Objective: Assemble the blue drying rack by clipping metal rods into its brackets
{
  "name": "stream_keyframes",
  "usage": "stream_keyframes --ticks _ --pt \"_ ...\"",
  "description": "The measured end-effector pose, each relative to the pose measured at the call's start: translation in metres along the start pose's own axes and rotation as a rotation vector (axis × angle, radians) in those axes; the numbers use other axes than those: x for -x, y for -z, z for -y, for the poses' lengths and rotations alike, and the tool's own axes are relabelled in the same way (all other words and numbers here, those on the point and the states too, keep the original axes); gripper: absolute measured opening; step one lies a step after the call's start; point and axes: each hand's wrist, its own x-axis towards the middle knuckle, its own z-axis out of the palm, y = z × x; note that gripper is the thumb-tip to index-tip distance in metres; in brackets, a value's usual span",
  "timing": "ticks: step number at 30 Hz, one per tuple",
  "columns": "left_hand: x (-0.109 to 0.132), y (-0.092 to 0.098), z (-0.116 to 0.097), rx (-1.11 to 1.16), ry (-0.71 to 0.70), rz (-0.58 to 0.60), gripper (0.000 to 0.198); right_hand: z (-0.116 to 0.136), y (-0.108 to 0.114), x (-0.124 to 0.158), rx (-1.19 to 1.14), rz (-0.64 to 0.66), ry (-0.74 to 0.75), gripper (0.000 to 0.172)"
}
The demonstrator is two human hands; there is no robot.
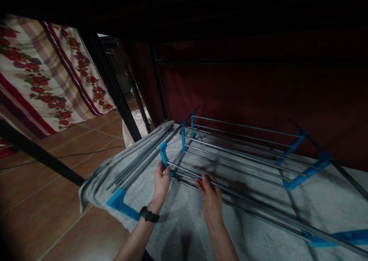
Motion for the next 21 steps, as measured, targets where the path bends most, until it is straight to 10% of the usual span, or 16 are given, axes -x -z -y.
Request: stream_keyframes --ticks 21 --pt "0.0 0.001 0.011 0.007 -0.004 0.018 0.038 -0.004 -0.007 0.004 -0.021 -0.057 -0.029 0.041"
